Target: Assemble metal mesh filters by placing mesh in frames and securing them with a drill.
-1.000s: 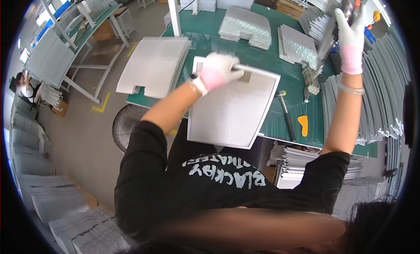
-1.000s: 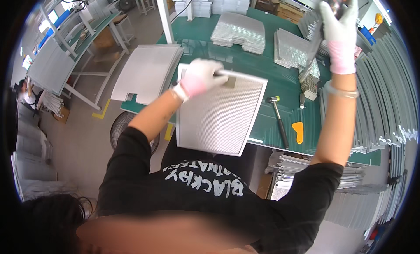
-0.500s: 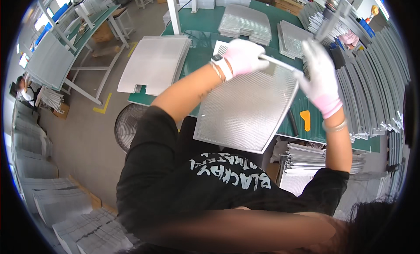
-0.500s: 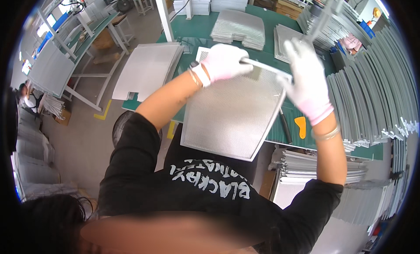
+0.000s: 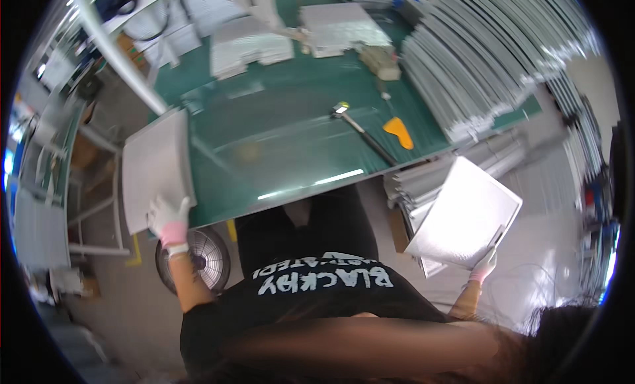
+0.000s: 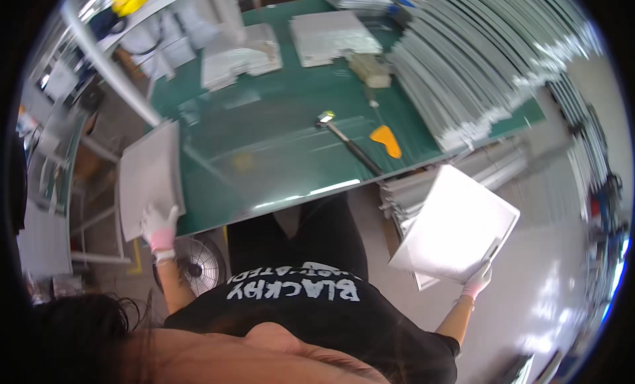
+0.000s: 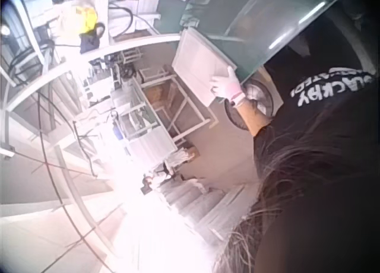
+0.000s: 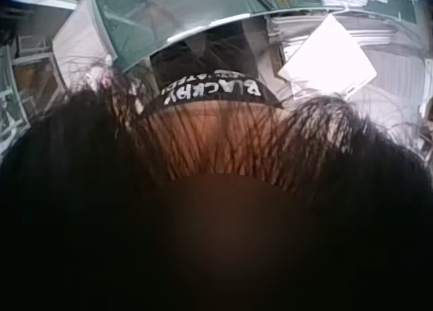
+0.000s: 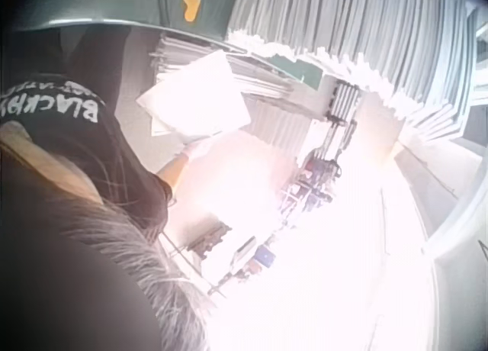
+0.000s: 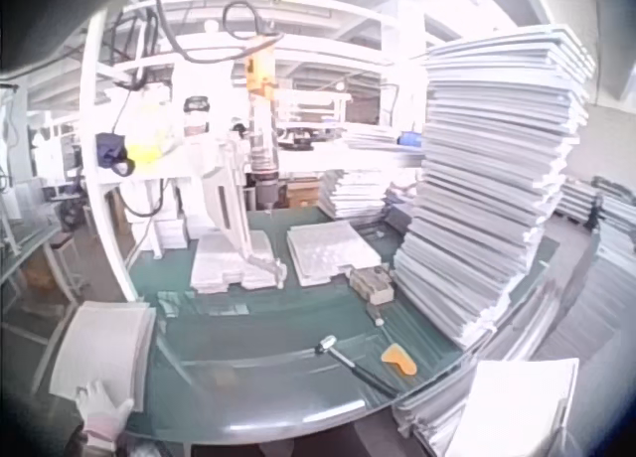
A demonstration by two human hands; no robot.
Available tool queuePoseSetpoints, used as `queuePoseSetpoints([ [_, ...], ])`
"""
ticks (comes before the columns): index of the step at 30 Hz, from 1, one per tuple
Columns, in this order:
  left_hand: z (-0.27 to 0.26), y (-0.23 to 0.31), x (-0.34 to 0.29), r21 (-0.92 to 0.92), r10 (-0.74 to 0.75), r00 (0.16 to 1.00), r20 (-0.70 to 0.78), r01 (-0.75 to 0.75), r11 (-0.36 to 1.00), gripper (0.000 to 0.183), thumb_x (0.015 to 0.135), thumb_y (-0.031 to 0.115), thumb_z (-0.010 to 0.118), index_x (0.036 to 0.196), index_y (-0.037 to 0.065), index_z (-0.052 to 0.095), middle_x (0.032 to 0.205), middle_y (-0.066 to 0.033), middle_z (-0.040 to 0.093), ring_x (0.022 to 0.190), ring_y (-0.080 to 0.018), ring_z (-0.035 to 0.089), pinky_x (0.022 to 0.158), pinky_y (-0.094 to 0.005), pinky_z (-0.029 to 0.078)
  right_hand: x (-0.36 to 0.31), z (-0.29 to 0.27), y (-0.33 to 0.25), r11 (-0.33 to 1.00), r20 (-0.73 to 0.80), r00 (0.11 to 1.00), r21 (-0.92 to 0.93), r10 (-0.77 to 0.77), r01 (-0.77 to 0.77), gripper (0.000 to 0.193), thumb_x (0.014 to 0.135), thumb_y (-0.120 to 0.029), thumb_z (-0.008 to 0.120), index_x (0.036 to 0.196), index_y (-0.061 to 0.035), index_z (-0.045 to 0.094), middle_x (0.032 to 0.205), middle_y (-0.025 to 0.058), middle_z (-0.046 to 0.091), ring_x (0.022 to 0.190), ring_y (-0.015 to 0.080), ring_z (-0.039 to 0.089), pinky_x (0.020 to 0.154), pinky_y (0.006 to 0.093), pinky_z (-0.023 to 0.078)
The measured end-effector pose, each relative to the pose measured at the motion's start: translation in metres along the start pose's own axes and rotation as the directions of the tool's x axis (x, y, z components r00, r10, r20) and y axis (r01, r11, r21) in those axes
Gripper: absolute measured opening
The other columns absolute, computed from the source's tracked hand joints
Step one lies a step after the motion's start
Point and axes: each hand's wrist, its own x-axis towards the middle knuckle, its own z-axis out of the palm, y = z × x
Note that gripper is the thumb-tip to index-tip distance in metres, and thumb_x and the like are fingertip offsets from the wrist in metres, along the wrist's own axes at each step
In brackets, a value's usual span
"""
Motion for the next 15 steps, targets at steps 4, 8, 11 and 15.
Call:
queuePoseSetpoints([
  [4,0.029,-0.027,0.012,-0.081,0.016,0.991,0.136,-0.005,0.997,0.090,0.088,0.064,0.053,0.139,-0.008,0.039,0.144,-0.0330,0.038,0.127,-0.0464,0.046,0.102,-0.0477,0.043,-0.076,-0.088,0.078,0.910,-0.260,0.924,-0.234,0.279,-0.341,0.049,0.102,-0.039,0.045,0.110,0.0049,0.065,0.095,0.0209,0.069,0.087,0.0294,0.065,0.079,0.0407,0.050],
  [8,0.010,-0.024,0.026,-0.022,0.136,0.953,0.271,-0.136,0.991,0.090,0.086,0.064,0.056,0.135,-0.010,0.044,0.137,-0.0359,0.045,0.124,-0.0461,0.050,0.099,-0.0478,0.044,-0.115,-0.103,0.130,0.615,-0.382,0.739,-0.410,0.555,-0.673,0.057,0.100,-0.045,0.042,0.110,0.0071,0.064,0.103,0.0272,0.067,0.095,0.0393,0.063,0.085,0.0445,0.049],
  [11,-0.011,-0.032,0.029,-0.126,0.043,0.963,0.267,-0.009,0.992,0.090,0.084,0.064,0.057,0.134,-0.009,0.045,0.126,-0.0353,0.055,0.120,-0.0446,0.054,0.099,-0.0485,0.044,-0.126,-0.076,0.147,0.530,-0.338,0.699,-0.471,0.630,-0.705,0.059,0.099,-0.045,0.040,0.111,0.0088,0.063,0.111,0.0305,0.064,0.108,0.0447,0.060,0.092,0.0464,0.047],
  [15,0.022,-0.123,0.083,-0.432,0.452,0.887,0.095,-0.372,0.821,0.083,0.087,0.062,0.057,0.134,-0.006,0.049,0.124,-0.0287,0.060,0.115,-0.0402,0.060,0.094,-0.0428,0.048,-0.113,-0.017,0.145,0.540,-0.286,0.705,-0.479,0.649,-0.692,0.060,0.099,-0.043,0.040,0.113,0.0103,0.062,0.112,0.0310,0.064,0.109,0.0465,0.058,0.095,0.0455,0.046],
])
